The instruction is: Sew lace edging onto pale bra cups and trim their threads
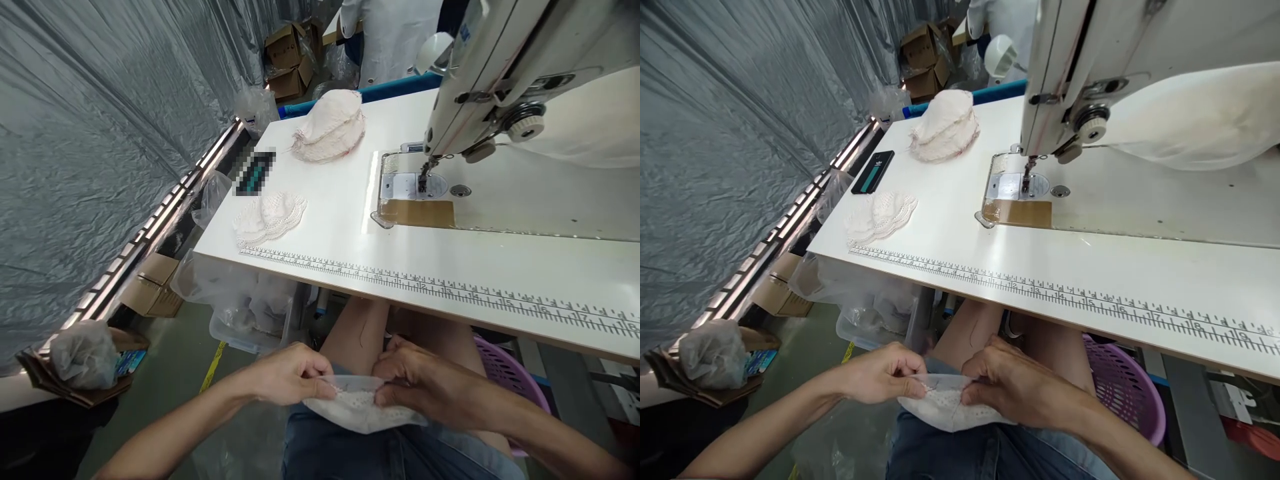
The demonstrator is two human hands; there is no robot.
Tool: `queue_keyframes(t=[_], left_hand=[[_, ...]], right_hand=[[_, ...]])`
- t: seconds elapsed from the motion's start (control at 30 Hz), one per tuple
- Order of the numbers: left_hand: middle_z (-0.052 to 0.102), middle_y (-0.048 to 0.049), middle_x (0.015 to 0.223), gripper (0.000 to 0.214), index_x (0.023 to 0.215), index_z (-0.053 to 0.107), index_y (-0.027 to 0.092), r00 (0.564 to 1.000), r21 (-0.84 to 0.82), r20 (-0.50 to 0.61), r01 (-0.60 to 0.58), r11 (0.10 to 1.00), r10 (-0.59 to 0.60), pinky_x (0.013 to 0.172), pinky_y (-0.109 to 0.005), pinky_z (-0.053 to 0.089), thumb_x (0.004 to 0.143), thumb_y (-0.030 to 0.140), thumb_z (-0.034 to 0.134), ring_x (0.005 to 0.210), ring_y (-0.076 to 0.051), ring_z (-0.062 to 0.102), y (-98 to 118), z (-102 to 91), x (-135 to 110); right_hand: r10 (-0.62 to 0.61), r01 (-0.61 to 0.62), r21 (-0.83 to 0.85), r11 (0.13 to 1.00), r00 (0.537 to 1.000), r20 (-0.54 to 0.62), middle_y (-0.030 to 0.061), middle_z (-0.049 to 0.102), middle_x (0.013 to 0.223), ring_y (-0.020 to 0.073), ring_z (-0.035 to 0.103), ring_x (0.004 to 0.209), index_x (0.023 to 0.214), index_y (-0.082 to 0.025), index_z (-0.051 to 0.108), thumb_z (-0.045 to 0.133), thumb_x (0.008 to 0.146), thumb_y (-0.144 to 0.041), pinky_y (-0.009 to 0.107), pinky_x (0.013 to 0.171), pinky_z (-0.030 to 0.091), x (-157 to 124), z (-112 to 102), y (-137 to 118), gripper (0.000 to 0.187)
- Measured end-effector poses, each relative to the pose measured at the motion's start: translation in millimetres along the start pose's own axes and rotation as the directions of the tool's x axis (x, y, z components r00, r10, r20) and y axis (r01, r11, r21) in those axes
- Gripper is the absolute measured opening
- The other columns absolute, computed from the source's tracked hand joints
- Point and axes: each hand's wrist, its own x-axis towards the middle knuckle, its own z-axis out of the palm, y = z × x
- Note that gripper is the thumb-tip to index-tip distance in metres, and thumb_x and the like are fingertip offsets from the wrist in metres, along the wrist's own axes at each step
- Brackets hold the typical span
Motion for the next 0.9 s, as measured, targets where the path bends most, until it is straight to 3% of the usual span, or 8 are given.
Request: queue_keyframes(t=[0.17,0.23,0.37,0.47,0.57,0.7,0.8,0.9], left_hand=[[0.04,0.0088,0.052,0.053,0.075,0.048,0.015,0.962,-0.345,-0.268,-0.04,0.938,-0.057,0.044,-0.017,0.025,0.067,0.064,0.064,0.044,-0.003,0.031,-2.3,14.6,15.4],[0.049,0.0055,0.059,0.054,0.077,0.05,0.014,0.929,-0.541,-0.345,-0.079,0.838,-0.135,0.049,-0.018,0.036,0.062,0.063,0.068,0.048,-0.005,0.043,1.2,21.2,25.7],[0.056,0.0036,0.063,0.047,0.08,0.049,0.014,0.885,-0.734,-0.391,-0.134,0.666,-0.254,0.064,-0.024,0.046,0.063,0.05,0.074,0.056,-0.008,0.055,8.1,25.7,33.0],[0.063,-0.002,0.07,0.045,0.082,0.049,0.014,0.915,-0.713,-0.329,-0.079,0.697,-0.233,0.072,-0.028,0.047,0.068,0.051,0.071,0.066,-0.012,0.062,8.6,21.3,20.7],[0.067,-0.0097,0.078,0.045,0.085,0.051,0.013,0.944,-0.445,-0.317,-0.061,0.893,-0.094,0.071,-0.031,0.047,0.079,0.058,0.055,0.076,-0.018,0.064,8.8,13.0,3.7],[0.063,-0.0071,0.102,0.044,0.11,0.053,0.02,0.838,0.074,-0.503,-0.202,0.977,0.212,0.081,-0.028,0.041,0.074,0.042,0.067,0.093,-0.018,0.057,13.6,5.5,-1.4],[0.06,-0.0036,0.108,0.07,0.122,0.052,0.025,0.939,0.061,-0.285,-0.181,0.982,0.191,0.081,-0.025,0.039,0.059,0.035,0.08,0.098,-0.019,0.053,16.7,7.9,10.7],[0.058,0.0003,0.079,0.044,0.096,0.066,0.016,0.972,-0.053,-0.211,-0.114,0.992,0.101,0.064,-0.021,0.037,0.058,0.034,0.079,0.073,-0.013,0.052,15.7,14.5,23.8]], right_hand=[[-0.257,0.079,-0.499,0.863,0.919,-0.3,0.0161,0.06,0.12,0.0312,0.055,0.107,0.126,-0.015,0.052,0.043,0.091,-0.035,0.047,0.088,0.044,-0.7,43.1,-8.0,0.041],[-0.452,0.112,-0.705,0.7,0.834,-0.316,0.0178,0.055,0.128,0.0321,0.054,0.112,0.131,-0.01,0.046,0.051,0.085,-0.046,0.041,0.085,0.049,2.8,61.4,-8.8,0.058],[-0.605,0.104,-0.814,0.572,0.724,-0.333,0.0172,0.063,0.119,0.0289,0.061,0.105,0.119,-0.009,0.056,0.04,0.089,-0.019,0.037,0.083,0.05,14.0,69.2,-4.2,0.035],[-0.482,0.25,-0.549,0.798,0.811,-0.331,0.0095,0.07,0.106,0.0207,0.066,0.093,0.113,-0.017,0.06,0.032,0.092,-0.014,0.029,0.079,0.051,14.2,48.4,-3.1,0.035],[-0.081,0.078,-0.023,0.997,0.963,-0.258,0.0027,0.071,0.079,0.0158,0.065,0.068,0.095,-0.021,0.066,0.038,0.094,-0.033,0.022,0.06,0.05,7.6,24.2,-6.2,0.03],[0.175,-0.111,0.398,0.911,0.976,-0.128,0.0019,0.066,0.072,0.0172,0.06,0.067,0.078,-0.017,0.065,0.052,0.083,-0.053,0.023,0.058,0.046,-0.9,11.3,-9.3,0.038],[0.206,-0.141,0.496,0.857,0.975,-0.079,0.0015,0.064,0.074,0.0166,0.057,0.069,0.078,-0.017,0.065,0.056,0.081,-0.053,0.023,0.062,0.044,-6.6,12.1,-6.8,0.038],[0.219,-0.152,0.515,0.844,0.973,-0.073,0.0009,0.061,0.074,0.0154,0.054,0.07,0.08,-0.017,0.066,0.058,0.081,-0.05,0.023,0.063,0.042,-13.3,13.0,-0.9,0.034]])
